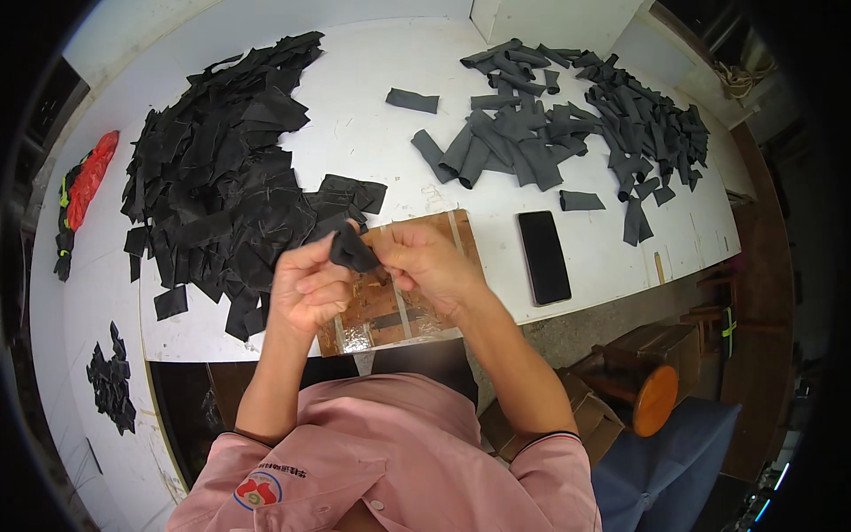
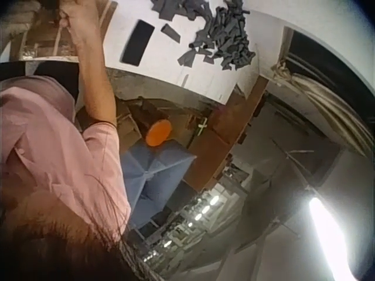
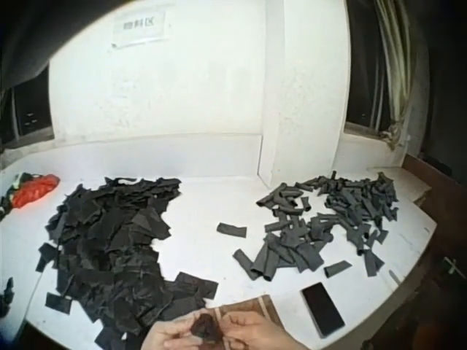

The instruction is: Manually assembling small black foam or rubber strips on a workbench.

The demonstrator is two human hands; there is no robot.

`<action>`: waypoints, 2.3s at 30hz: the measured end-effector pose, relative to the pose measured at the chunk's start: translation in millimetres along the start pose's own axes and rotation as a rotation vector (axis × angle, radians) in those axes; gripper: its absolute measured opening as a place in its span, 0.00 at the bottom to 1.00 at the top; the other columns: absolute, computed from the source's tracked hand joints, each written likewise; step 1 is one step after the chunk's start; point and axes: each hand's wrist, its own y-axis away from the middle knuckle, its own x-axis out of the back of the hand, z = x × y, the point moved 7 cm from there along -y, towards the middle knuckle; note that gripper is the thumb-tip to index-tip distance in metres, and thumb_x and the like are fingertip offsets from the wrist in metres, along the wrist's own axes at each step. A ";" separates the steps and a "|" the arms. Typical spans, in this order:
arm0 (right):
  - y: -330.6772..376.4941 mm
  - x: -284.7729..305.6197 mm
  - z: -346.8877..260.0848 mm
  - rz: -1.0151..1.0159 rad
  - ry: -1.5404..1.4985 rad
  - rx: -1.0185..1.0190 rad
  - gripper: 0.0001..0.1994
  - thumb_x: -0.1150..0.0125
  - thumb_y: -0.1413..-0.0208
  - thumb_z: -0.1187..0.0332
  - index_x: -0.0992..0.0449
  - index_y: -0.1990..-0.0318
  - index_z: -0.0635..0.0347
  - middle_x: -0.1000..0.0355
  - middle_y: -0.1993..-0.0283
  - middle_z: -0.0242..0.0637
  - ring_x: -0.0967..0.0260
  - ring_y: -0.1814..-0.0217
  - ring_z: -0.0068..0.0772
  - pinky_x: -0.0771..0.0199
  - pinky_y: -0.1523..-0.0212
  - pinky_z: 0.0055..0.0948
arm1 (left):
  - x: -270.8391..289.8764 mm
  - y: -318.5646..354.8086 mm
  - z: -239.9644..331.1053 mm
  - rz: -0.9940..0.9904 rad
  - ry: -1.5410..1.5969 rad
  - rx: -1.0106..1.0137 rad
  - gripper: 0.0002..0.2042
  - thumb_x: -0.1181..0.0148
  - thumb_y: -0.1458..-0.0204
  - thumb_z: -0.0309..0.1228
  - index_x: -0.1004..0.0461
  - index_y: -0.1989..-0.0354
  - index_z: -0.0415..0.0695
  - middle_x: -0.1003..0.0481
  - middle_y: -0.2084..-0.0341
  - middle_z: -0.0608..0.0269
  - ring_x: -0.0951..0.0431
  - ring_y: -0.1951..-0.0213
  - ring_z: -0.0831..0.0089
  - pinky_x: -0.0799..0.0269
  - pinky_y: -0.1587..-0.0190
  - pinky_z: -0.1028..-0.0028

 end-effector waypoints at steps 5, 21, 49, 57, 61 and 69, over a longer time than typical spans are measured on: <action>-0.8 -0.5 14.3 -0.070 -0.079 0.026 0.11 0.48 0.48 0.61 0.33 0.76 0.58 0.41 0.80 0.24 0.49 0.81 0.11 0.49 0.82 0.11 | -6.2 4.9 -8.8 -0.025 -0.282 -0.139 0.14 0.55 0.50 0.22 0.39 0.54 0.37 0.31 0.79 0.63 0.46 0.92 0.88 0.50 0.91 0.86; 16.0 -0.2 -28.4 0.266 0.356 0.453 0.12 0.45 0.51 0.62 0.31 0.71 0.63 0.37 0.79 0.29 0.40 0.77 0.20 0.39 0.76 0.19 | -54.3 32.1 13.6 0.025 -1.357 -0.901 0.09 0.48 0.53 0.23 0.31 0.62 0.35 0.30 0.61 0.54 0.31 0.62 0.74 0.37 0.58 0.76; 29.9 -35.4 -54.0 0.207 1.350 0.701 0.12 0.44 0.56 0.63 0.31 0.77 0.66 0.36 0.80 0.42 0.36 0.74 0.43 0.38 0.75 0.37 | -49.4 31.9 23.2 -0.044 -0.778 -0.846 0.09 0.51 0.49 0.30 0.31 0.64 0.36 0.29 0.69 0.52 0.29 0.62 0.65 0.35 0.57 0.67; 29.1 -26.5 -70.8 -0.027 1.044 0.449 0.13 0.48 0.52 0.65 0.31 0.82 0.65 0.35 0.85 0.38 0.35 0.82 0.33 0.40 0.80 0.30 | -24.3 32.6 52.0 0.207 -1.087 -1.037 0.11 0.53 0.47 0.31 0.31 0.64 0.36 0.28 0.68 0.56 0.28 0.64 0.73 0.35 0.60 0.75; 4.8 39.6 -170.3 -0.240 -0.209 0.528 0.18 0.57 0.44 0.56 0.32 0.69 0.66 0.37 0.78 0.34 0.44 0.78 0.24 0.45 0.78 0.19 | 31.9 54.4 151.3 0.917 -1.629 -1.321 0.12 0.47 0.55 0.30 0.31 0.64 0.34 0.27 0.70 0.54 0.27 0.68 0.70 0.33 0.62 0.75; 34.5 161.8 -89.5 0.516 0.001 0.446 0.13 0.50 0.47 0.64 0.32 0.60 0.66 0.32 0.74 0.31 0.36 0.75 0.17 0.35 0.74 0.14 | 86.2 48.1 230.0 1.481 -1.961 -0.786 0.12 0.43 0.63 0.36 0.27 0.71 0.42 0.26 0.71 0.53 0.27 0.66 0.56 0.33 0.64 0.65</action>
